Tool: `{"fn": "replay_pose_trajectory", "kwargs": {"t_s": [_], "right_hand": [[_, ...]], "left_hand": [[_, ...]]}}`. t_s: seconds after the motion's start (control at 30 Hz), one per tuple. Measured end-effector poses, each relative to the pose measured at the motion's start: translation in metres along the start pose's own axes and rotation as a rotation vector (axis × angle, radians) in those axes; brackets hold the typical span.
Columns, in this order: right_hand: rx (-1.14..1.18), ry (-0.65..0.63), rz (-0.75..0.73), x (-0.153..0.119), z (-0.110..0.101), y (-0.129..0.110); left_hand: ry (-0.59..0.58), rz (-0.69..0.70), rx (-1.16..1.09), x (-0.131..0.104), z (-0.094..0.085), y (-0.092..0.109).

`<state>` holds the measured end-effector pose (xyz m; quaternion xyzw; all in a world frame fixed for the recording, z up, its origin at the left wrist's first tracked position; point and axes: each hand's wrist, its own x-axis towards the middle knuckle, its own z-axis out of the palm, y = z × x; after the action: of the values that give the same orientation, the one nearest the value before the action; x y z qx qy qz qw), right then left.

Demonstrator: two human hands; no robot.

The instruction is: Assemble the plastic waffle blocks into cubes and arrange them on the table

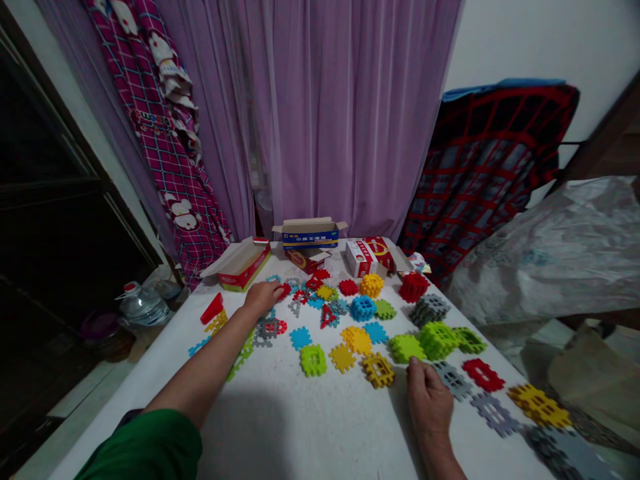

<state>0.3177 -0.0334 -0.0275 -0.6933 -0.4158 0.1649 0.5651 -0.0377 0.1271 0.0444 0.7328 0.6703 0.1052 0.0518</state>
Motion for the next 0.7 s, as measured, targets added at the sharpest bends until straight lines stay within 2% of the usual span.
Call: {"fn": "replay_pose_trajectory", "kwargs": {"t_s": [0.17,0.33,0.5,0.7], "right_hand": [[-0.006,-0.008,-0.001,0.0,0.0,0.0],[-0.013,-0.017,-0.01,0.0,-0.002,-0.003],[-0.026,-0.022,0.006,0.001,-0.002,-0.001],[-0.03,-0.027,0.009,0.002,-0.002,0.002]], "left_hand": [[-0.061,-0.012,-0.189,0.005,0.016,-0.003],[-0.069,0.007,-0.234,-0.001,0.035,0.013],[-0.023,0.002,-0.128,-0.019,0.036,0.024],[-0.138,0.085,0.176,-0.035,0.026,0.021]]}}
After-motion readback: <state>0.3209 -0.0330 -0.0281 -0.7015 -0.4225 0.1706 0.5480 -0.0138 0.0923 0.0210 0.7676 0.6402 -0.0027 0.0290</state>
